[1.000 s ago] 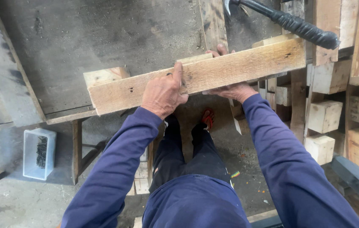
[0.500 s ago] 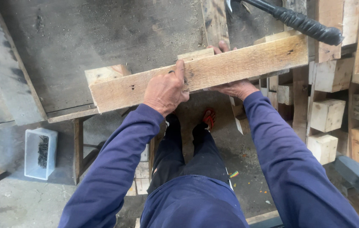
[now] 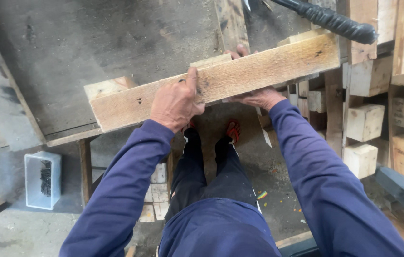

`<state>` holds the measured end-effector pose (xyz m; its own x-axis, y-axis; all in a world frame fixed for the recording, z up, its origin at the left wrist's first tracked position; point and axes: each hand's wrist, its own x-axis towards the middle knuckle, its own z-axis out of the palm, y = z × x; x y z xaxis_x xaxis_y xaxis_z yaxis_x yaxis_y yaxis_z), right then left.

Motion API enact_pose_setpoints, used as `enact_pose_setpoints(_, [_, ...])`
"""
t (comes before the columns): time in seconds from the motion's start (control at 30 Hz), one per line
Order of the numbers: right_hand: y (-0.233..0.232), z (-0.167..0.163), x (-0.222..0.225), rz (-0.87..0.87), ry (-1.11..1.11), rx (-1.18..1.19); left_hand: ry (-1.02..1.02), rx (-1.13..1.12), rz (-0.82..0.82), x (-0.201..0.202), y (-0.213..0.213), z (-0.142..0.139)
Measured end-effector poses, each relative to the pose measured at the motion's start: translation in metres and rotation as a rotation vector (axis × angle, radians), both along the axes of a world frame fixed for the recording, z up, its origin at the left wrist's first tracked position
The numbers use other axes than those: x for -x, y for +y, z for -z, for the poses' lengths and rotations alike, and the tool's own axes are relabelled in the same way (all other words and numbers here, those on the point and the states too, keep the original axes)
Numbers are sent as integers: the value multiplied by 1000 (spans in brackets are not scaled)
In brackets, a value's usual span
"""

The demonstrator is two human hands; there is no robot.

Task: The person assembles small wooden blocks into a larger rectangular unit using a hammer and nails. They position the blocks on a workbench, drive nails into the wood to secure them, and then stack the completed units on the floor.

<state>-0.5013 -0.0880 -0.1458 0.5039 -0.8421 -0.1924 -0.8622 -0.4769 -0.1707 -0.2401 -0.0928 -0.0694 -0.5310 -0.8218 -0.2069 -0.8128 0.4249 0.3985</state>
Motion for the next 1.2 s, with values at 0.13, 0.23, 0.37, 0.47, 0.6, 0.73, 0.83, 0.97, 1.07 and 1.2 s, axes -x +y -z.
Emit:
enact_pose_setpoints(0.13, [2,1,2,-8,68,-13,11,19,5,1,2,-1])
enact_pose_setpoints(0.23, [3,-2,1,-6,-21,25,13,19,21,0,1,-1])
enact_pose_setpoints(0.37, [8,-7,5,-16,80,58,39,28,41,-4,0,-1])
enact_pose_setpoints(0.47, [22,-15,9,152,-173,-87,62,84,42,-4,0,-1])
enact_pose_setpoints(0.6, [63,-26,3,687,-553,-568,11,-136,-9,-3,1,-5])
enact_pose_setpoints(0.73, [96,-36,-9,985,-1257,-176,41,-80,-13,-3,2,-12])
enact_pose_setpoints(0.83, [93,-41,-5,1522,-1766,-409,79,-19,-3,-3,4,-14])
enact_pose_setpoints(0.97, [73,-44,6,1364,-1802,-340,28,16,23,-3,8,-14])
enact_pose_setpoints(1.07, [73,-46,9,1343,-1813,-325,32,25,53,-2,9,-13])
enact_pose_setpoints(1.2, [79,-46,7,1334,-1786,-319,0,-28,33,-2,8,-15])
